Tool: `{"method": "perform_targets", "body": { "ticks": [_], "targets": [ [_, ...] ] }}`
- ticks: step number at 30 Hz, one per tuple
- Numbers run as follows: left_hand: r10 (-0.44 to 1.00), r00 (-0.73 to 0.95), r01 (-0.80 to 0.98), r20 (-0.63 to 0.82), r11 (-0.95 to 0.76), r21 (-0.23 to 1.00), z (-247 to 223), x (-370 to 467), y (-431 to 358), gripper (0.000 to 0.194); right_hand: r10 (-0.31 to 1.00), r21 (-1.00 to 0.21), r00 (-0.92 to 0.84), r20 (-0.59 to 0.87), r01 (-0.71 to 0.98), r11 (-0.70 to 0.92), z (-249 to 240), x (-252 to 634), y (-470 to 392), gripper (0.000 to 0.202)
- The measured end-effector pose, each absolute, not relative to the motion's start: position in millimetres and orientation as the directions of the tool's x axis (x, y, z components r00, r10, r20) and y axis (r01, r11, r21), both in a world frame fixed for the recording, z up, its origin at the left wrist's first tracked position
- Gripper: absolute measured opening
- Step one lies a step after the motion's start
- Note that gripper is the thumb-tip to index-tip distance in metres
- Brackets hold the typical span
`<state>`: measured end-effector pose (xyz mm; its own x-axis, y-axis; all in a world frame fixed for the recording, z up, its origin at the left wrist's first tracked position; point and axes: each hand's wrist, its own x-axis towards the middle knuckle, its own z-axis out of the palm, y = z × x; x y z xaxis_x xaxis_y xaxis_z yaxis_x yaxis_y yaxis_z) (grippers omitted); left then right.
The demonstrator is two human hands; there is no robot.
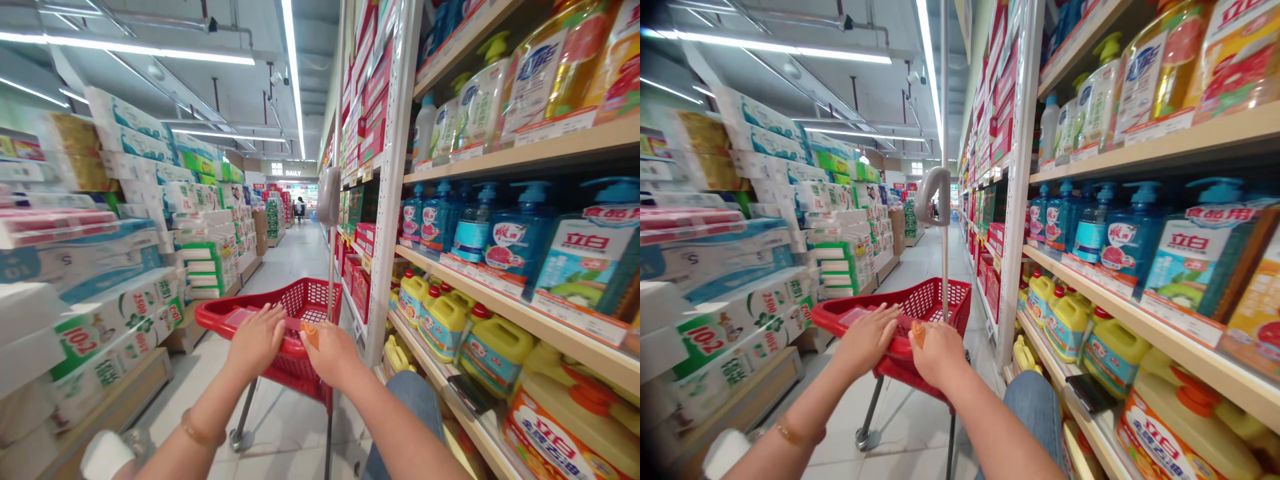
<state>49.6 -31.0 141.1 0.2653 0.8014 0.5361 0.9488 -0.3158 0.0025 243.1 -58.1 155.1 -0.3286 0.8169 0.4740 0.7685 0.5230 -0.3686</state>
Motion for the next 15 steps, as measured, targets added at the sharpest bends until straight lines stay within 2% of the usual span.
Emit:
{"method": "perform_targets", "body": {
  "ticks": [1,4,6,10,12,15],
  "targets": [
    [0.817,0.204,0.969,0.540,-0.247,0.008,143.8,41.2,-24.7,0.045,0.833,-0.354,-0.315,0.454,0.794,0.493,157.0,244.6,-54.2,0.037],
    [0.828,0.165,0.979,0.535,-0.201,0.010,146.3,30.6,-13.1,0.045,0.866,-0.332,-0.194,0.460,0.868,0.371,154.5,232.3,-45.4,0.033],
    [0.817,0.159,0.981,0.554,-0.193,0.004,144.8,36.4,-13.2,0.043,0.863,-0.309,-0.138,0.486,0.897,0.318,149.7,215.7,-43.4,0.043],
    [0.814,0.173,0.979,0.554,-0.204,-0.006,146.1,44.8,-18.0,0.041,0.830,-0.244,-0.257,0.495,0.876,0.416,141.9,198.6,-48.1,0.066],
    [0.843,0.200,0.972,0.500,-0.235,0.007,149.8,35.2,-15.1,0.042,0.807,-0.230,-0.317,0.498,0.849,0.475,140.7,207.5,-50.5,0.068],
    [0.893,0.223,0.964,0.392,-0.261,0.045,152.9,13.1,-4.5,0.046,0.814,-0.235,-0.303,0.496,0.856,0.462,142.7,231.1,-47.6,0.061]
  ]
}}
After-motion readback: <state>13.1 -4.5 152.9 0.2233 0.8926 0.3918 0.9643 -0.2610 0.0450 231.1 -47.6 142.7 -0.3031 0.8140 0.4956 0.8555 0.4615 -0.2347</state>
